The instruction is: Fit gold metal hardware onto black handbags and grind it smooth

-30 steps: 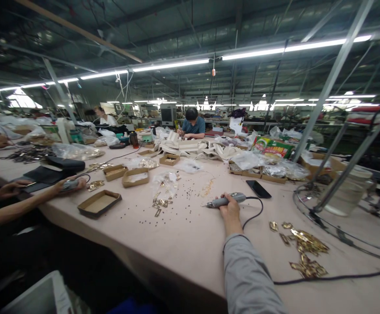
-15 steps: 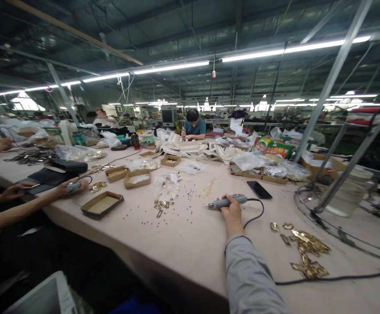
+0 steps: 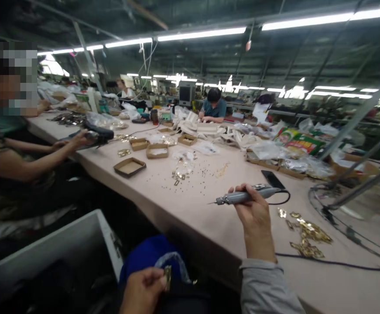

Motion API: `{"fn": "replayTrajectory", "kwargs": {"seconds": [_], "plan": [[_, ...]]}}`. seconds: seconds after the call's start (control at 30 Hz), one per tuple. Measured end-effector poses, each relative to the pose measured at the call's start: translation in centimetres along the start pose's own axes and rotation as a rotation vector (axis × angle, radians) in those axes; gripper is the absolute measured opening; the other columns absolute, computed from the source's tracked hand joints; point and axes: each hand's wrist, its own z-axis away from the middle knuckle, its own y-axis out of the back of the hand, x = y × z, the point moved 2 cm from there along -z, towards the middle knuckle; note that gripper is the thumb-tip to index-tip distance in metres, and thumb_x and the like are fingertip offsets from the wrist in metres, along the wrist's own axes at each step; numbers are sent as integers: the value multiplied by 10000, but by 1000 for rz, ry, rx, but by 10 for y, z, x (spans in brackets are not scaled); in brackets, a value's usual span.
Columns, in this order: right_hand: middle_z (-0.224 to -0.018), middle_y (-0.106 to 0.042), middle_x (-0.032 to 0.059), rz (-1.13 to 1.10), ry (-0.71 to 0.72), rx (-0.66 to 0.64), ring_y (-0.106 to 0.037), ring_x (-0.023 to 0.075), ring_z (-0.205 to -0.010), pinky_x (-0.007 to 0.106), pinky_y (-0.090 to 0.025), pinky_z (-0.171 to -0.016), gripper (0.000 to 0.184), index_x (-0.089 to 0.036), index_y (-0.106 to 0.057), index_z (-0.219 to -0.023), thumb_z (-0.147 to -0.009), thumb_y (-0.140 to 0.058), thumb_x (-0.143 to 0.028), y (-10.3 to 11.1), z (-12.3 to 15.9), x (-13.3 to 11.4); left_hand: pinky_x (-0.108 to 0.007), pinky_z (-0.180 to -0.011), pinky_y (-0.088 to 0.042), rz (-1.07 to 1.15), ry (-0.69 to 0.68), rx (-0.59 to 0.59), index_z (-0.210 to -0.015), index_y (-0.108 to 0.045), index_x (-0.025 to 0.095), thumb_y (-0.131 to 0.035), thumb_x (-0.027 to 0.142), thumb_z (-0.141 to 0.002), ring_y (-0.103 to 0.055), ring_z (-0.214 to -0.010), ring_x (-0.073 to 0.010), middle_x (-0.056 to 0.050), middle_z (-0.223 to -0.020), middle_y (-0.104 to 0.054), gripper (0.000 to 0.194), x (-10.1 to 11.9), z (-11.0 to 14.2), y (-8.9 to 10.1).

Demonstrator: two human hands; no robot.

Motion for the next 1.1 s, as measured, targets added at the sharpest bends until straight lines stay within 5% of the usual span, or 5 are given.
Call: {"fn": "replayTrajectory", "kwargs": {"seconds": [0.2, 0.37, 1.1], "plan": [[-878, -619, -5, 54, -169, 64, -611, 131, -755, 354, -592, -742, 222, -185, -640, -867, -732, -775, -72, -16, 101, 38, -279, -625, -487, -52, 91, 14, -736, -776, 99, -683, 186, -701, -686, -658, -204, -89, -690, -763, 132, -2, 8, -5], [-863, -602, -33, 132, -195, 39, -586, 121, -755, 324, -573, -739, 323, -210, -660, -934, -699, -836, -75, -17, 142, 66, -294, -639, -486, -92, 99, -8, -749, -779, 87, -659, 136, -721, -699, -693, -222, -108, -708, -769, 133, 6, 16, -6], [-807, -612, -32, 256, -124, -42, -595, 149, -781, 369, -568, -784, 354, -225, -650, -948, -698, -895, -170, -17, 156, 86, -272, -603, -479, -116, 89, 18, -769, -788, 70, -642, 120, -723, -700, -664, -213, -110, -681, -767, 161, 10, 16, -4]]}}
